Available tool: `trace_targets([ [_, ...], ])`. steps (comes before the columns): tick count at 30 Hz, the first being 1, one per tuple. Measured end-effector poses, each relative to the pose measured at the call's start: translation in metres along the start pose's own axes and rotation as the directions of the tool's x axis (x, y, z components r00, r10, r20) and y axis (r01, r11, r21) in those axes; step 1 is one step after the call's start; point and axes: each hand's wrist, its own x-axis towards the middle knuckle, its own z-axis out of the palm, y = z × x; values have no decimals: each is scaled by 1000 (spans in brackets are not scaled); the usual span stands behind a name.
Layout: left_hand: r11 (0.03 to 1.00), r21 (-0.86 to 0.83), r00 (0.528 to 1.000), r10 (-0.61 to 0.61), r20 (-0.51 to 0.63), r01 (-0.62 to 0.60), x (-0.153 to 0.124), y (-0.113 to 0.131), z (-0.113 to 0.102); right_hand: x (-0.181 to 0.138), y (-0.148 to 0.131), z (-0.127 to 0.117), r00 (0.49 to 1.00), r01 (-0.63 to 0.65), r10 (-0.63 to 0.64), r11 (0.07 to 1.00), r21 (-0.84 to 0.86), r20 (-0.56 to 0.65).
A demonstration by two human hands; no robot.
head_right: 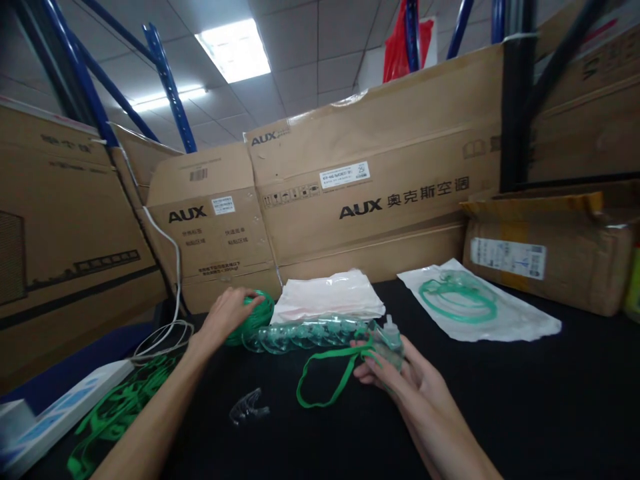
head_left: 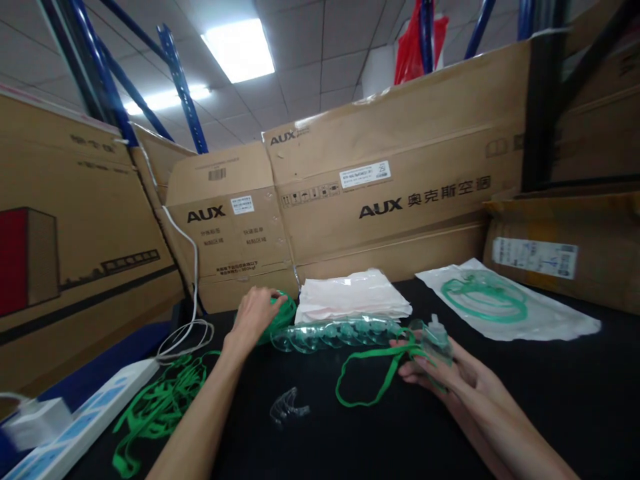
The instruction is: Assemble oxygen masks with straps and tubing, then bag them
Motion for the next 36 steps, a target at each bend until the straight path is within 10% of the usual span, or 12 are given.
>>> trace_targets([
  [10, 974, 137, 978, -194, 76, 183, 28, -52, 13, -3, -4, 0, 994, -4, 13, 997, -82, 108],
  [36, 969, 213, 981, -156, 115, 129, 56, -57, 5, -9, -15, 6, 986, -30, 41, 997, -66, 160],
])
